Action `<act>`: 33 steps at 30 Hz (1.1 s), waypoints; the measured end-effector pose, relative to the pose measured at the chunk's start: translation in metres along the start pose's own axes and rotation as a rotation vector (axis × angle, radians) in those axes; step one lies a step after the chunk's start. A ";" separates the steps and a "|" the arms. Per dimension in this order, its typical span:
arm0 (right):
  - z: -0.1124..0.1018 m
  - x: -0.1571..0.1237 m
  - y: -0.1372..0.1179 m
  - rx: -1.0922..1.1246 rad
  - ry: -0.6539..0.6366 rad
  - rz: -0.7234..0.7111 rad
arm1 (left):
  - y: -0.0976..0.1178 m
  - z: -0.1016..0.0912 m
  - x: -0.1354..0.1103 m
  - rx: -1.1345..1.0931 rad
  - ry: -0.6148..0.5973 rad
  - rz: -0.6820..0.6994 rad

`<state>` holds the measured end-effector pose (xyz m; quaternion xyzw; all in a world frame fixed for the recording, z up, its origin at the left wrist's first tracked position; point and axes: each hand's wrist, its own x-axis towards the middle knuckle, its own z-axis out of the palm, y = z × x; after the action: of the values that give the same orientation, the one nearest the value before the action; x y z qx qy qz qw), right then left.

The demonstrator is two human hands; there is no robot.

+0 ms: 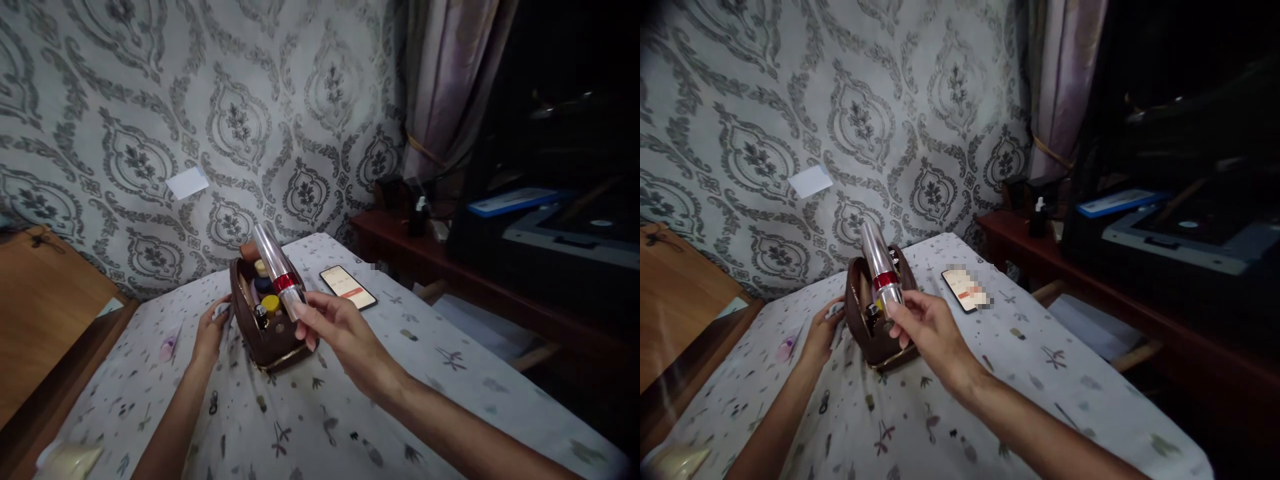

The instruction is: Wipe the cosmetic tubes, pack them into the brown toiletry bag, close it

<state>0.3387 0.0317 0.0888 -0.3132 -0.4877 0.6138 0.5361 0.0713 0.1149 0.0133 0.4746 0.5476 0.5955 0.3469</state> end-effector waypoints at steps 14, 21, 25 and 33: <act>0.002 0.021 -0.016 0.105 0.033 0.114 | -0.007 -0.037 -0.052 -0.021 0.061 -0.270; 0.015 0.047 -0.024 -0.028 0.059 0.197 | -0.025 -0.050 -0.066 -0.117 0.098 -0.346; 0.025 0.065 -0.023 -0.087 0.008 0.228 | -0.028 -0.052 -0.066 -0.125 0.087 -0.318; 0.046 0.094 -0.012 -0.202 0.022 0.339 | -0.026 -0.052 -0.070 -0.101 0.019 -0.319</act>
<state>0.2799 0.1097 0.1281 -0.4500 -0.4811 0.6397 0.3961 0.0406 0.0370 -0.0227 0.3580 0.5886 0.5642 0.4551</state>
